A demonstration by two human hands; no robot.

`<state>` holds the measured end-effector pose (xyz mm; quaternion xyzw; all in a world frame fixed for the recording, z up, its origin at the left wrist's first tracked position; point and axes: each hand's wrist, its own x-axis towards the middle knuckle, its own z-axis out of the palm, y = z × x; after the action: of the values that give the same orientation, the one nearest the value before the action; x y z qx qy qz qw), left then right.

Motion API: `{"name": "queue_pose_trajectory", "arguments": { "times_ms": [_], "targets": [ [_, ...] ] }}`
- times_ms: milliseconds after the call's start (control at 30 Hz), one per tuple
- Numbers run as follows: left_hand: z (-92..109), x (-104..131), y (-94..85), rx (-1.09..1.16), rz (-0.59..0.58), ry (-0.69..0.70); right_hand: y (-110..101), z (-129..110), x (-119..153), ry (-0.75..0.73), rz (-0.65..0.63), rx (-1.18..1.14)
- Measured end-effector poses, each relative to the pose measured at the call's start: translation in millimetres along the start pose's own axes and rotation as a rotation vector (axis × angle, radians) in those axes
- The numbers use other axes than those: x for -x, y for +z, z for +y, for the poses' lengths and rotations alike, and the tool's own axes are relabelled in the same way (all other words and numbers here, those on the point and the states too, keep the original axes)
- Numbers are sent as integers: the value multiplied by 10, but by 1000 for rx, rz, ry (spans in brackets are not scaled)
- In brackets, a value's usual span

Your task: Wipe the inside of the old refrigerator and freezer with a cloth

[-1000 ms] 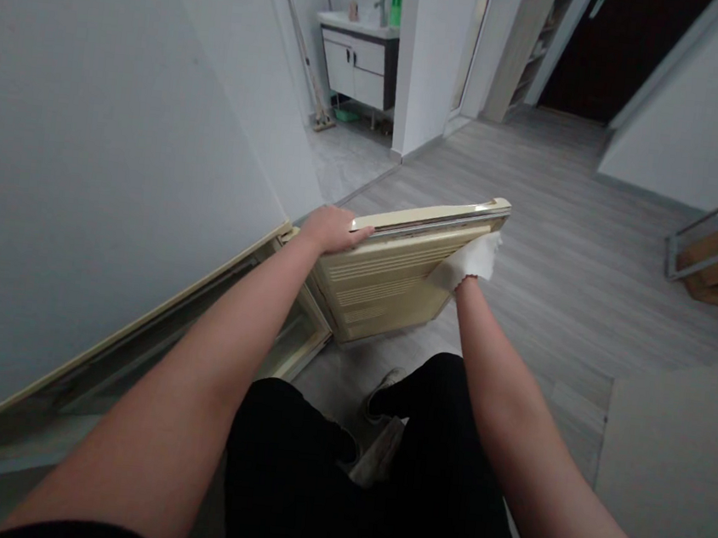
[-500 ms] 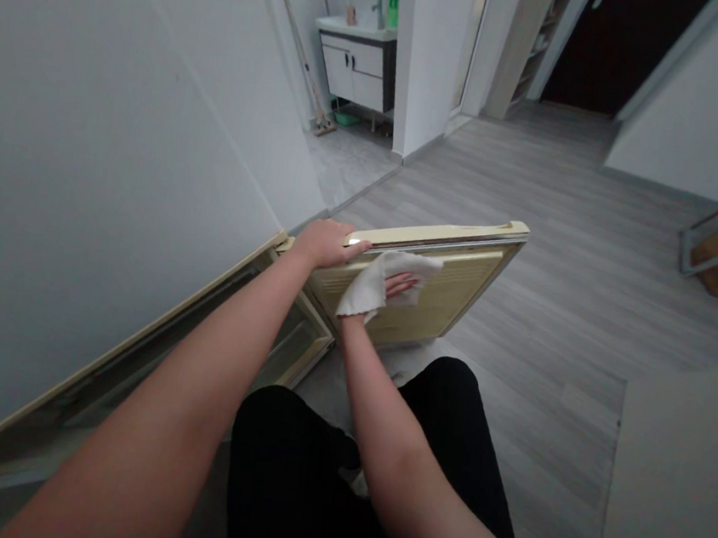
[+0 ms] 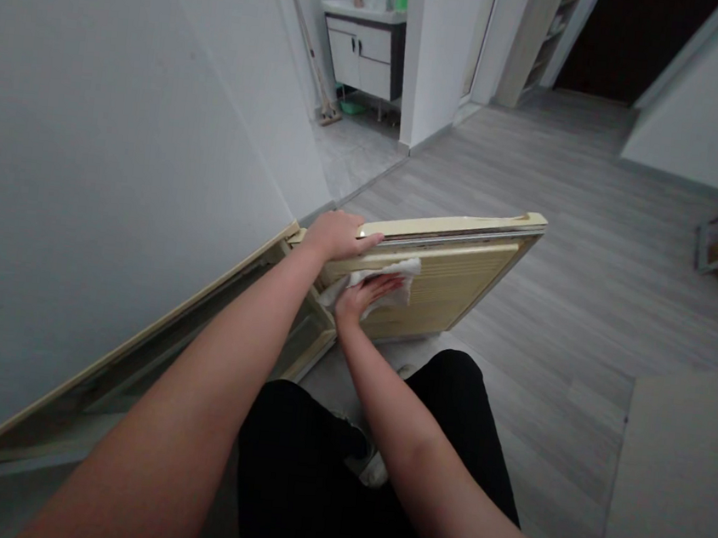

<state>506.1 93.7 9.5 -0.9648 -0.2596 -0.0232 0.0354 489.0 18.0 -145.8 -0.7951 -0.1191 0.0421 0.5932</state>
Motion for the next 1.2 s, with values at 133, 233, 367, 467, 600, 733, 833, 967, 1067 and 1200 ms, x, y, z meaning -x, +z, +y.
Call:
{"name": "queue_pose_trajectory", "arguments": {
  "times_ms": [133, 233, 367, 467, 600, 733, 833, 967, 1067, 1200],
  "targets": [
    [-6, 5, 0, 26, -6, -21, -304, 211, -722, -15, 198, 67],
    [-10, -20, 0, 33, -3, -39, -667, 437, -1317, -50, 216, 122],
    [-27, -72, 20, 19, 6, -45, -1097, 666, -2015, -35, 246, 102],
    [-41, -101, 40, 24, 14, -48, -1260, 758, -2294, -51, 219, 37],
    [-35, -107, 47, 14, 5, -69, -1233, 802, -2231, 27, 172, -73],
    [-17, -95, 36, -4, -5, -77, -980, 800, -1817, 224, 85, -110],
    [-7, -91, 34, -5, -17, -85, -691, 788, -1344, 241, 17, -118],
    [0, -89, 41, -15, -10, -97, -260, 721, -567, 246, -99, -131],
    [5, -76, 41, -21, -2, -93, -5, 634, -44, 238, -195, -150],
    [7, -38, 27, -21, 2, -64, 131, 519, 289, 247, -252, -170]
  ]
}}
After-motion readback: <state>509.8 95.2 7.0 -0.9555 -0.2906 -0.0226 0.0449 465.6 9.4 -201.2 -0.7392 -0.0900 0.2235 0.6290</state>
